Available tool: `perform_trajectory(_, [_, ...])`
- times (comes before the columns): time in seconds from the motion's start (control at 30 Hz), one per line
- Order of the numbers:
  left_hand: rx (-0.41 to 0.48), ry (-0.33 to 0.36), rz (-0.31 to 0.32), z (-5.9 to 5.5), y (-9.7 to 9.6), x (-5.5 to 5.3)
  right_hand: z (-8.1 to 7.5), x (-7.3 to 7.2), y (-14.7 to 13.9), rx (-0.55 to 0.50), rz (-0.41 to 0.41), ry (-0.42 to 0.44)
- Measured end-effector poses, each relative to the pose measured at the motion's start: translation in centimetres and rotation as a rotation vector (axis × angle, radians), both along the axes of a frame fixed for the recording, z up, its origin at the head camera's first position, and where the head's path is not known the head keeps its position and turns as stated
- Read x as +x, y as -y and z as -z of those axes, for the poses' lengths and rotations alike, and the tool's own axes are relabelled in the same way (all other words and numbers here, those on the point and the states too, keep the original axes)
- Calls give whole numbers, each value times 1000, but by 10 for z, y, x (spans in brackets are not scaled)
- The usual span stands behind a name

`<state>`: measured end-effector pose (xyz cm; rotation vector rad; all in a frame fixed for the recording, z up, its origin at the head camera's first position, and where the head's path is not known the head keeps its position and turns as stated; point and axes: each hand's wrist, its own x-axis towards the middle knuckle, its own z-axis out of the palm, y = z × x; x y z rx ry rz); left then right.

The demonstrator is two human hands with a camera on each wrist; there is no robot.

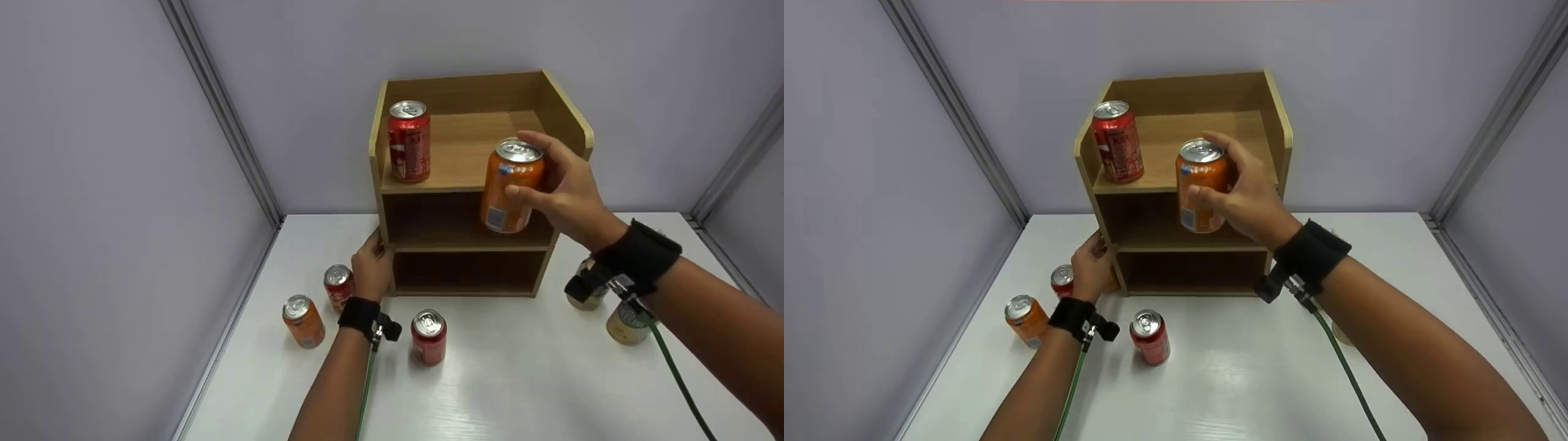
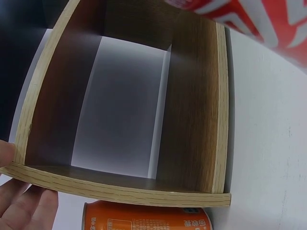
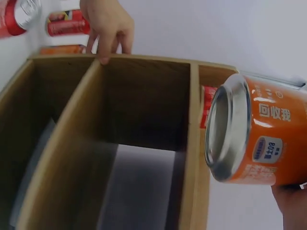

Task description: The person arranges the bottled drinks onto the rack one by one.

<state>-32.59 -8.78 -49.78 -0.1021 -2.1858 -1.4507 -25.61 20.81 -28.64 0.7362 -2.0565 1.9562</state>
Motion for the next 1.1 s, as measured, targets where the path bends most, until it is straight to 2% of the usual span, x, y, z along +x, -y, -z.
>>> perform_trajectory(0.1, [-5, 2, -6, 2, 2, 2, -9, -10, 3, -25, -26, -27])
perform_trajectory(0.23, [-24, 7, -36, 2, 3, 2, -21, -24, 7, -31, -22, -56])
perform_trajectory(0.47, [-53, 3, -57, 0, 2, -1, -36, -54, 13, -113, -86, -61])
perform_trajectory(0.57, [-56, 0, -47, 1, 1, -3, -39, -66, 16, -52, -56, -61])
perform_trajectory(0.7, [-52, 0, -32, 2, -1, -3, -37, -81, 20, 101, 48, -44])
perform_trajectory(0.8, [-41, 9, -23, 0, -4, -2, -33, -90, 22, 179, 100, -21])
perform_trajectory(1.1, [-23, 22, -2, -4, -13, -5, -28, -103, 15, 191, 136, 39])
